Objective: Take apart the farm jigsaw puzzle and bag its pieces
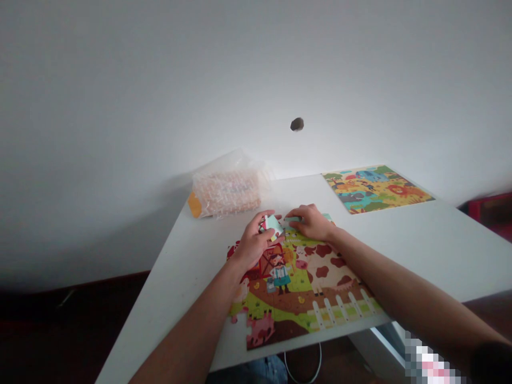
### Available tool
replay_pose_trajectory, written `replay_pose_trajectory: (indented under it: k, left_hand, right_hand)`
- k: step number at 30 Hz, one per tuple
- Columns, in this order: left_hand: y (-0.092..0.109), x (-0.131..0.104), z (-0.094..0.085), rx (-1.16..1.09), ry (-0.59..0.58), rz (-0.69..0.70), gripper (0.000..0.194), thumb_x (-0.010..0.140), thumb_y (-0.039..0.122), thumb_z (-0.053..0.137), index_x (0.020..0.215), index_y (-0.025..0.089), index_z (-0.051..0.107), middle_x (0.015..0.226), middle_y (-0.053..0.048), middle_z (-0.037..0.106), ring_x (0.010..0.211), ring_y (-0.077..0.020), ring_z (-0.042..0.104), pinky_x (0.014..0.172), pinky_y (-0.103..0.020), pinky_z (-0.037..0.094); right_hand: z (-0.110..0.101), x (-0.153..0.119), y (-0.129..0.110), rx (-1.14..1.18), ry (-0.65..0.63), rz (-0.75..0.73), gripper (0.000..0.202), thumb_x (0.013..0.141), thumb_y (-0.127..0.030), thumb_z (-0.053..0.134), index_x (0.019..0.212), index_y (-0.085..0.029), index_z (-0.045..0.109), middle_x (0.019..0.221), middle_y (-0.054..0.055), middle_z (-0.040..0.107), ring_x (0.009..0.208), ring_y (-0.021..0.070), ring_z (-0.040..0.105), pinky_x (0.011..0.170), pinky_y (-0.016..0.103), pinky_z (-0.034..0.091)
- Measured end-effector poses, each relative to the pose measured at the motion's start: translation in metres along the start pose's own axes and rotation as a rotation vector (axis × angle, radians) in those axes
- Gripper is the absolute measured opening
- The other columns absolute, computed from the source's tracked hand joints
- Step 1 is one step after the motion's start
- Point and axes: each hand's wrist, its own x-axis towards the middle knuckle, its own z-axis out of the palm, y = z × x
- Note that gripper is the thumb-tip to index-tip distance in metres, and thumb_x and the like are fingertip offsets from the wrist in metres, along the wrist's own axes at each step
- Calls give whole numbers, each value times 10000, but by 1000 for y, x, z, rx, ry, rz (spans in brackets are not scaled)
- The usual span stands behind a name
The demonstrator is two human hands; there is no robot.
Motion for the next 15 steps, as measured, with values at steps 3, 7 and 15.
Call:
replay_pose_trajectory:
  k: [3,7,15]
  left_hand:
    - [1,-1,2,-65,15,41,501,705,135,671,1171,253,528,1296,-80,560,1040,-218,615,893,-455,528]
    - [-1,-3,4,-96,3,-33,501,701,112,663,1168,242,533,1242,-83,586,1062,-234,609,918,-486,511]
    - [4,-2,3,-174,55,49,545,681,63,637,1183,238,520,1354,-110,526,1136,-290,585,904,-526,508]
  right_hand:
    - [1,-1,2,-25,-19,-18,259,828,-258,585,1052,-222,710,919,60,723,830,204,637,875,364,391]
    - [-2,-1,4,-5,7,-137,202,813,-234,600,979,-195,709,904,60,723,863,206,633,872,350,382]
    - [-4,-5,-2,11,31,-190,230,802,-171,585,1015,-185,669,943,54,715,860,189,635,841,332,393]
